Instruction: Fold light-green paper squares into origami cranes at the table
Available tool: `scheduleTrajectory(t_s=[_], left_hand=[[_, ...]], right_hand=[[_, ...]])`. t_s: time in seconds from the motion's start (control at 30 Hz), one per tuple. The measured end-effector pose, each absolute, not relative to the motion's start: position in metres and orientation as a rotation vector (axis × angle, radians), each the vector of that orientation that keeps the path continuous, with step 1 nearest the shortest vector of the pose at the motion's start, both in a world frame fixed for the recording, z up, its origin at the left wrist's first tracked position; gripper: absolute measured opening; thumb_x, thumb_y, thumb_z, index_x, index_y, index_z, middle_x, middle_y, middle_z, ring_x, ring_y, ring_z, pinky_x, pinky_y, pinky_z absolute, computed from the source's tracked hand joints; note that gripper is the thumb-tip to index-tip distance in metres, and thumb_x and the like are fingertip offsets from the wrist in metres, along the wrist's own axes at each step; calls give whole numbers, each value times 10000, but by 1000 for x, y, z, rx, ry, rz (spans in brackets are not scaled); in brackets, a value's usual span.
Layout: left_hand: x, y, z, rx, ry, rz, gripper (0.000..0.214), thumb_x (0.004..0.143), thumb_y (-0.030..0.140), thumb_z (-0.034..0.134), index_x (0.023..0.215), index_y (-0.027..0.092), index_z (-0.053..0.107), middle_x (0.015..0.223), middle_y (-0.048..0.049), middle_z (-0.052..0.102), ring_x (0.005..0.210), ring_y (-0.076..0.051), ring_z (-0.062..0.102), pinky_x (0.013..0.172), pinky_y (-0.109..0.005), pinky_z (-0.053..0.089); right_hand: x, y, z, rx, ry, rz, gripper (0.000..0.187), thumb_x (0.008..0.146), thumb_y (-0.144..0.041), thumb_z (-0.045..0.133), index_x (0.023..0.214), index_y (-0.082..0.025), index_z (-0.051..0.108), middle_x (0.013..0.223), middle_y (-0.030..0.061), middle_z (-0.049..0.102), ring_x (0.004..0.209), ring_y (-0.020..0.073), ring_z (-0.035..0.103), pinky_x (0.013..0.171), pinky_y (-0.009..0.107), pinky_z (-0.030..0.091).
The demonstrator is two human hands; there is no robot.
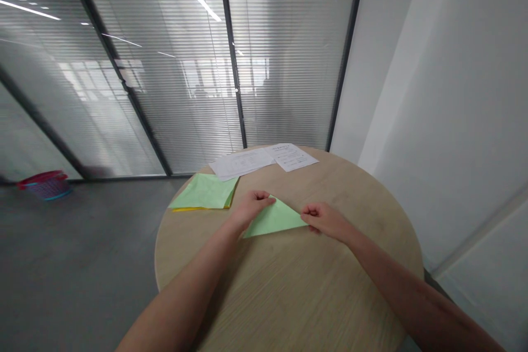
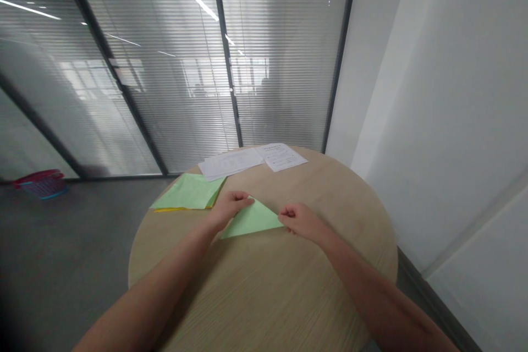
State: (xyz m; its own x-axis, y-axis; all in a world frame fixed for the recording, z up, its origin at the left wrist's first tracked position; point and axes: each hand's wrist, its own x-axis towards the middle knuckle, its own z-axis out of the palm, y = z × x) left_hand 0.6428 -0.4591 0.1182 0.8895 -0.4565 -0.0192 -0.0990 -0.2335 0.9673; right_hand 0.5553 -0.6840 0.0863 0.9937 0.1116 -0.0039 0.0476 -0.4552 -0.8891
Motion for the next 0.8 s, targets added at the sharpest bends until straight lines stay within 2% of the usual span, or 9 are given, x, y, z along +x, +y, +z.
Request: scheduleTrajectory(t_s=[0.27, 0.6, 0.7, 0.8], left_hand=[[640, -455, 130, 1776, -347, -296, 281, 606, 418, 734, 651, 156, 643, 489, 34, 510, 472, -106, 433, 460, -228, 260], [657, -441, 127, 1659, -238, -279, 319, 590, 434, 747, 678, 159, 611, 548, 25, 544, 459, -98, 458, 441, -218, 265], [659, -440, 126, 1614, -221, -354, 334, 573, 425, 765, 708, 157, 619, 588, 11, 579, 481, -108, 496, 455, -218, 305], [652, -449, 119, 1661, -246, -378, 347, 586, 446, 755, 730, 151, 644, 568, 17, 564, 458, -99, 462, 446, -219, 297]], right_hand=[[557, -696, 90, -2153, -122, 5, 166, 797, -292, 544, 720, -158, 606, 602, 11, 582, 518, 91, 511, 476, 184, 362], [560, -712, 85, -2212, -95, -33, 135, 793, -258, 528, 746, -160, 608, 694, 39, 643, 564, 105, 551, 515, 198, 381], [563, -713, 86, -2138, -2, -119, 169, 823, -303, 504, 811, -166, 602, 732, 40, 636, 564, 102, 540, 498, 195, 378], [564, -707, 85, -2062, 20, -148, 256, 856, -390, 472, 889, -175, 606, 788, 44, 636, 567, 106, 526, 480, 199, 373]])
